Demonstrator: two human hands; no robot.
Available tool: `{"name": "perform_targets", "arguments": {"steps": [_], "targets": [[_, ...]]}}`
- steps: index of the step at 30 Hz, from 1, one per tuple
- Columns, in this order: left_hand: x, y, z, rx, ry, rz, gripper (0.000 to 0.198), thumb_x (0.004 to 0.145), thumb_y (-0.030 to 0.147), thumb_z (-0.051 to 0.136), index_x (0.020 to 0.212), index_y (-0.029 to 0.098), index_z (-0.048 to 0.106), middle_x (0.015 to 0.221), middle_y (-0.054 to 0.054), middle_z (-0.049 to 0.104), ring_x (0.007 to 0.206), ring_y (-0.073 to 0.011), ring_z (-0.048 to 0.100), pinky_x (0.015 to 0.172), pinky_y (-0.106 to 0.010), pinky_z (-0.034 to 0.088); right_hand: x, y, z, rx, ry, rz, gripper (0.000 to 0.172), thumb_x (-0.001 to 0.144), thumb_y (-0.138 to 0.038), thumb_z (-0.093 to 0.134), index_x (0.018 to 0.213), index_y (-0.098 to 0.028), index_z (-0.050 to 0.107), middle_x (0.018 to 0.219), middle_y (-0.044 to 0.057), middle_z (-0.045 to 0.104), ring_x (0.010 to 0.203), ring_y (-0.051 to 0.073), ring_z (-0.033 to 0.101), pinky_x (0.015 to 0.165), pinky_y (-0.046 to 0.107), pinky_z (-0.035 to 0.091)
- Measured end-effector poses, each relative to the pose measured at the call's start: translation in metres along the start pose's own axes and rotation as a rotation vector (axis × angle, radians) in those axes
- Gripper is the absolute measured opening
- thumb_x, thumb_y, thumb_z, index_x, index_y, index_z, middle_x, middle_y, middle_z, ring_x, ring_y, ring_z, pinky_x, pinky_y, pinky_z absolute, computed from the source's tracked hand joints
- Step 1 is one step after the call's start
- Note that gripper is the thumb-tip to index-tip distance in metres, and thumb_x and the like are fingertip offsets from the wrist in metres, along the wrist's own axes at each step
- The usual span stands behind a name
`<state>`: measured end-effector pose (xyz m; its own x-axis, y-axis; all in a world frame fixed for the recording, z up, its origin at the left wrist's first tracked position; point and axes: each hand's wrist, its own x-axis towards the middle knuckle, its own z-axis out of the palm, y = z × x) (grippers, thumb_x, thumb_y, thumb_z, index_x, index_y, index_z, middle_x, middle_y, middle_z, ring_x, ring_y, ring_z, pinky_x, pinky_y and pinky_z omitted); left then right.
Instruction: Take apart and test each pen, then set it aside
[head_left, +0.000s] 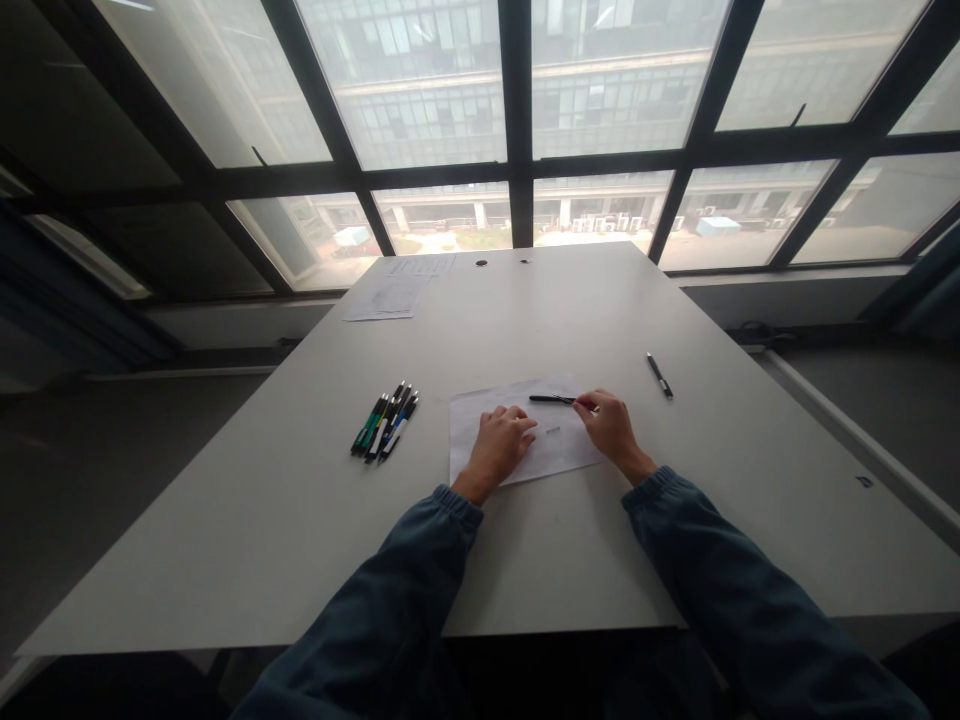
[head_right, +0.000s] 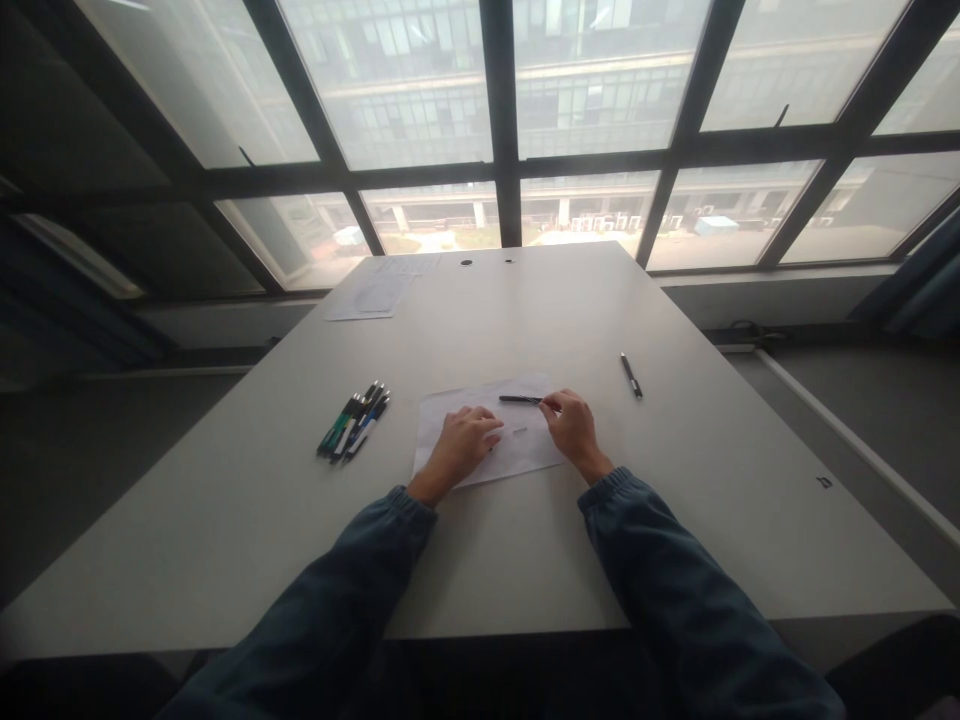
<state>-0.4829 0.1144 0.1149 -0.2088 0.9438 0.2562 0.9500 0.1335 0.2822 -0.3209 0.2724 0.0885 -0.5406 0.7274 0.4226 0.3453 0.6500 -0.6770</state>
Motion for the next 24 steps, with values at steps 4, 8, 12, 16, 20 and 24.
{"name": "perform_targets", "arguments": {"steps": [4,8,12,16,20,24], "targets": [[-0.006,-0.006,-0.004,0.054,-0.086,-0.02,0.043,0.083,0.03,0.07,0.126,0.029,0.062,0.122,-0.009,0.065,0.109,-0.0307,0.058,0.092,-0.044,0.044,-0.001,-0.002,0.001,-0.028,-0.071,0.065,0.014,0.084,-0.027,0.06,0.08,-0.02,0.072,0.077,0.004,0.072,0.07,0.018,0.063,0.07,0.028,0.045],[-0.008,-0.021,-0.002,-0.001,-0.109,0.031,0.045,0.089,0.038,0.063,0.131,0.025,0.058,0.134,-0.012,0.059,0.124,-0.0292,0.051,0.102,-0.042,0.041,-0.004,-0.007,-0.001,-0.104,-0.118,0.081,0.012,0.083,-0.027,0.062,0.08,-0.021,0.072,0.075,0.003,0.073,0.068,0.018,0.064,0.065,0.027,0.042],[-0.006,-0.02,0.005,-0.024,-0.079,0.026,0.045,0.09,0.04,0.06,0.132,0.023,0.057,0.134,-0.012,0.058,0.125,-0.0286,0.05,0.105,-0.042,0.039,-0.004,-0.011,-0.003,-0.16,-0.123,0.078,0.011,0.084,-0.027,0.063,0.08,-0.023,0.072,0.076,0.003,0.073,0.068,0.019,0.065,0.064,0.027,0.042],[-0.001,-0.003,0.01,-0.013,0.027,-0.063,0.042,0.087,0.037,0.065,0.126,0.022,0.061,0.126,-0.012,0.06,0.116,-0.0288,0.054,0.098,-0.042,0.043,-0.004,-0.012,-0.002,-0.168,-0.104,0.078,0.011,0.084,-0.027,0.062,0.081,-0.023,0.072,0.077,0.003,0.074,0.07,0.019,0.066,0.065,0.028,0.043],[0.006,0.016,0.013,-0.049,0.053,-0.033,0.028,0.084,0.035,0.071,0.109,0.025,0.07,0.111,-0.008,0.063,0.104,-0.0266,0.056,0.091,-0.041,0.043,-0.004,-0.012,0.001,-0.113,-0.093,0.056,0.012,0.085,-0.027,0.061,0.082,-0.022,0.071,0.077,0.004,0.074,0.071,0.019,0.067,0.068,0.028,0.046],[0.009,0.028,0.015,-0.054,0.035,-0.007,0.011,0.084,0.028,0.069,0.093,0.024,0.075,0.101,-0.007,0.064,0.098,-0.0251,0.056,0.09,-0.042,0.041,-0.004,-0.013,0.002,-0.087,-0.081,0.04,0.012,0.085,-0.027,0.06,0.082,-0.022,0.07,0.078,0.004,0.073,0.071,0.019,0.067,0.07,0.028,0.047]]}}
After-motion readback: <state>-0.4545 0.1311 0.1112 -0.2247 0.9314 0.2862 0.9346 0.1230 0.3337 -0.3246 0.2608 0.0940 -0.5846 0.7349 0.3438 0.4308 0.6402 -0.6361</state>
